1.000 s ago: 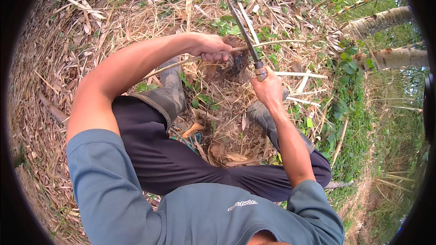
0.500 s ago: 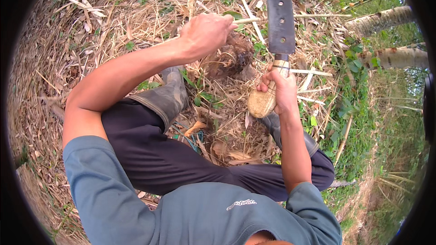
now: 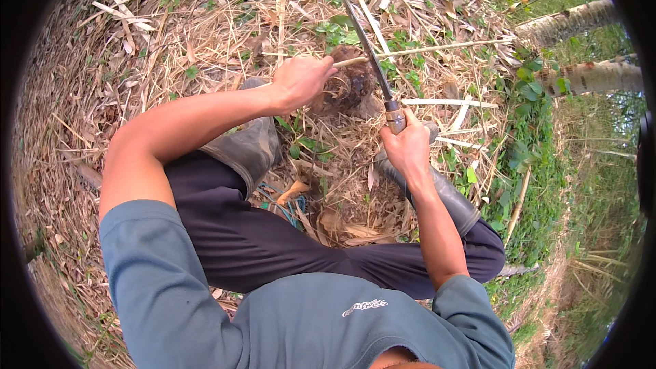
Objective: The person sits on the ground in a wooded area and uses a machete to sharpen a long, thin stick. They hold the stick with one hand and repeatedly scrape the blade along its length to create a pointed tip. The person adjusts their grip and the stick's position multiple times to refine the point.
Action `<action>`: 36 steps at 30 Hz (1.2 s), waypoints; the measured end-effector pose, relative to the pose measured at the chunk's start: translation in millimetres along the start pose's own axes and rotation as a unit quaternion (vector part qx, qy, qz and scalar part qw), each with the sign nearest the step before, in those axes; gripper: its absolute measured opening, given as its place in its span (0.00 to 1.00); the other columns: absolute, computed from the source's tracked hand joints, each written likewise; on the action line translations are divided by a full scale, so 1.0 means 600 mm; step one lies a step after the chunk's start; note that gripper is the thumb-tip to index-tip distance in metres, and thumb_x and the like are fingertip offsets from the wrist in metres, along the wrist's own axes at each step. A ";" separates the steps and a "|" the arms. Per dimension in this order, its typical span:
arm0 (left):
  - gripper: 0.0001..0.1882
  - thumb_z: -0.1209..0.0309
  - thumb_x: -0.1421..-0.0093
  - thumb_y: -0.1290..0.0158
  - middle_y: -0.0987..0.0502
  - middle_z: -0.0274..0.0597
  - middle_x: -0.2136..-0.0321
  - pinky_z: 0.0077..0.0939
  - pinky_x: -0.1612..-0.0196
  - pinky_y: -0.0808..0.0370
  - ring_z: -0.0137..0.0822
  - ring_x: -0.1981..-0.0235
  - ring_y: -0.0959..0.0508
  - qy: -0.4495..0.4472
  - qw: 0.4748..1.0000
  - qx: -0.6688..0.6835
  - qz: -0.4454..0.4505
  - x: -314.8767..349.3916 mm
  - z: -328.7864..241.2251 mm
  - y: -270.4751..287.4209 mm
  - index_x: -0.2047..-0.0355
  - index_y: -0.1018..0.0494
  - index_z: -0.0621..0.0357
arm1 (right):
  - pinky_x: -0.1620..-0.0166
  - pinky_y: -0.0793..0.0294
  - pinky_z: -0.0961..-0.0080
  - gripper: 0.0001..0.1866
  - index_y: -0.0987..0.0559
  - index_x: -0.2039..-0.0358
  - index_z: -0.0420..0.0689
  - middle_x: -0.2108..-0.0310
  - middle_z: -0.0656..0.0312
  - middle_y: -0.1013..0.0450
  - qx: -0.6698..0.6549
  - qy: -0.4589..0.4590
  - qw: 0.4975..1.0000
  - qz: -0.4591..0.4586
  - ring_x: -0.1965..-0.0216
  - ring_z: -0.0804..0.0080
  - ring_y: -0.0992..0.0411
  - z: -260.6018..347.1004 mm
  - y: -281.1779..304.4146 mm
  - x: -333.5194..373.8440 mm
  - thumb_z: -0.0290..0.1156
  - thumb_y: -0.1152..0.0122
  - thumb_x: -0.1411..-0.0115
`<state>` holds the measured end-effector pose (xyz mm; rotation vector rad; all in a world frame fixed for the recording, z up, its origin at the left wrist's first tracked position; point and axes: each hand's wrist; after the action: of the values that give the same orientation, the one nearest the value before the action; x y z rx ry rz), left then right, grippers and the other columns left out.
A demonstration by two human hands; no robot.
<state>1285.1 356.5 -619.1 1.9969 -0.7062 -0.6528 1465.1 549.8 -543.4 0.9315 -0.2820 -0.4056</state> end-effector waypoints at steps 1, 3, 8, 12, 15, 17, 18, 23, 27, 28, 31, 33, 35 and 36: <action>0.20 0.54 0.27 0.57 0.24 0.49 0.82 0.50 0.76 0.25 0.56 0.80 0.22 -0.015 1.000 -0.015 0.000 0.004 -0.003 -0.001 0.63 0.30 0.59 | 0.67 0.26 0.55 0.14 0.22 0.62 0.40 0.79 0.45 0.24 0.006 -0.003 1.000 0.004 0.74 0.47 0.22 0.002 -0.001 0.002 0.31 0.35 0.49; 0.20 0.53 0.27 0.57 0.24 0.49 0.82 0.50 0.76 0.25 0.54 0.80 0.21 -0.017 0.999 -0.041 0.026 0.003 -0.001 0.003 0.63 0.30 0.59 | 0.67 0.26 0.55 0.14 0.23 0.62 0.40 0.79 0.45 0.24 0.015 0.025 1.000 -0.008 0.74 0.45 0.22 0.014 0.004 -0.001 0.31 0.35 0.49; 0.20 0.53 0.26 0.58 0.23 0.47 0.82 0.47 0.78 0.25 0.49 0.82 0.20 -0.029 0.997 -0.059 0.038 0.007 0.004 -0.006 0.63 0.30 0.58 | 0.66 0.25 0.51 0.14 0.23 0.62 0.41 0.77 0.44 0.23 0.043 0.114 0.992 -0.033 0.72 0.41 0.23 0.042 0.016 -0.022 0.33 0.34 0.48; 0.20 0.54 0.26 0.58 0.23 0.46 0.82 0.44 0.79 0.25 0.48 0.81 0.19 -0.036 0.997 -0.063 0.023 0.010 0.006 -0.013 0.62 0.29 0.59 | 0.64 0.24 0.50 0.16 0.23 0.61 0.40 0.72 0.42 0.22 0.127 0.064 0.990 0.025 0.69 0.39 0.22 0.022 -0.003 -0.047 0.34 0.34 0.47; 0.20 0.54 0.26 0.57 0.22 0.46 0.82 0.43 0.79 0.24 0.48 0.79 0.18 -0.037 0.996 -0.081 0.031 0.004 0.000 -0.009 0.61 0.29 0.59 | 0.65 0.23 0.52 0.15 0.23 0.62 0.40 0.73 0.42 0.22 0.110 0.071 0.990 0.053 0.71 0.42 0.22 0.047 0.010 -0.047 0.34 0.34 0.48; 0.20 0.55 0.27 0.57 0.22 0.46 0.82 0.42 0.79 0.24 0.47 0.79 0.18 -0.035 0.997 -0.069 0.019 0.012 -0.002 -0.007 0.62 0.29 0.60 | 0.67 0.24 0.59 0.14 0.23 0.63 0.41 0.76 0.48 0.23 0.055 0.094 0.994 0.022 0.75 0.53 0.23 0.097 0.026 -0.037 0.32 0.34 0.48; 0.19 0.55 0.27 0.57 0.22 0.46 0.82 0.42 0.79 0.23 0.46 0.79 0.18 -0.040 0.997 -0.069 0.007 0.012 0.000 -0.011 0.62 0.29 0.60 | 0.68 0.24 0.62 0.13 0.23 0.63 0.41 0.77 0.51 0.24 0.028 0.104 0.994 0.008 0.77 0.58 0.24 0.122 0.036 -0.033 0.31 0.34 0.49; 0.19 0.55 0.27 0.56 0.22 0.44 0.82 0.43 0.78 0.22 0.45 0.78 0.17 -0.027 0.997 -0.071 0.021 0.011 0.007 -0.020 0.63 0.29 0.60 | 0.75 0.30 0.80 0.10 0.24 0.65 0.41 0.82 0.67 0.27 -0.182 0.292 0.931 -0.119 0.81 0.84 0.29 0.225 0.077 -0.028 0.26 0.34 0.47; 0.16 0.60 0.27 0.55 0.22 0.45 0.81 0.43 0.78 0.22 0.45 0.77 0.17 -0.038 0.998 -0.047 0.026 0.015 0.009 -0.035 0.61 0.29 0.62 | 0.64 0.22 0.64 0.14 0.23 0.62 0.38 0.76 0.52 0.22 0.111 0.138 0.984 -0.009 0.71 0.58 0.20 0.075 -0.008 -0.046 0.31 0.34 0.45; 0.15 0.61 0.27 0.55 0.22 0.45 0.81 0.43 0.78 0.22 0.45 0.77 0.17 -0.051 0.998 -0.044 0.021 -0.003 0.007 -0.033 0.61 0.28 0.63 | 0.60 0.21 0.58 0.16 0.22 0.60 0.37 0.73 0.46 0.21 0.244 0.079 0.966 0.022 0.67 0.48 0.19 0.019 -0.028 -0.069 0.34 0.34 0.45; 0.16 0.61 0.28 0.53 0.21 0.49 0.77 0.44 0.79 0.23 0.45 0.77 0.18 -0.018 0.998 -0.019 0.055 0.002 -0.001 -0.026 0.61 0.26 0.63 | 0.56 0.24 0.52 0.17 0.21 0.60 0.37 0.70 0.42 0.21 0.164 0.037 0.985 0.047 0.63 0.39 0.22 0.036 -0.032 -0.059 0.36 0.34 0.45; 0.18 0.57 0.29 0.52 0.22 0.49 0.77 0.44 0.75 0.23 0.42 0.76 0.19 0.008 0.998 0.032 0.046 0.016 -0.002 -0.023 0.62 0.24 0.61 | 0.63 0.22 0.57 0.14 0.21 0.63 0.37 0.73 0.47 0.21 0.117 0.032 0.991 0.063 0.70 0.48 0.21 0.049 -0.025 -0.060 0.33 0.34 0.45; 0.21 0.53 0.29 0.52 0.24 0.46 0.79 0.42 0.72 0.24 0.38 0.75 0.21 0.008 0.996 0.093 -0.008 0.019 0.014 -0.025 0.64 0.23 0.59 | 0.69 0.24 0.64 0.10 0.22 0.66 0.39 0.77 0.54 0.23 0.002 -0.041 0.991 0.129 0.76 0.61 0.23 0.030 -0.013 -0.077 0.31 0.36 0.46; 0.22 0.51 0.29 0.52 0.25 0.44 0.79 0.41 0.71 0.25 0.37 0.75 0.22 0.033 0.983 0.168 0.070 0.002 0.025 -0.021 0.65 0.23 0.58 | 0.72 0.24 0.68 0.08 0.22 0.68 0.40 0.79 0.57 0.24 -0.056 -0.077 0.982 0.160 0.79 0.67 0.24 0.018 -0.007 -0.085 0.30 0.37 0.46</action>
<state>1278.8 352.7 -637.2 2.2383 -0.9588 -0.4005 1414.3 563.0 -543.5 0.7294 -0.5372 -0.1931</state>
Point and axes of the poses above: each hand's wrist, its own x-axis away from the middle knuckle, its own y-axis out of the back of the hand, z = x × y
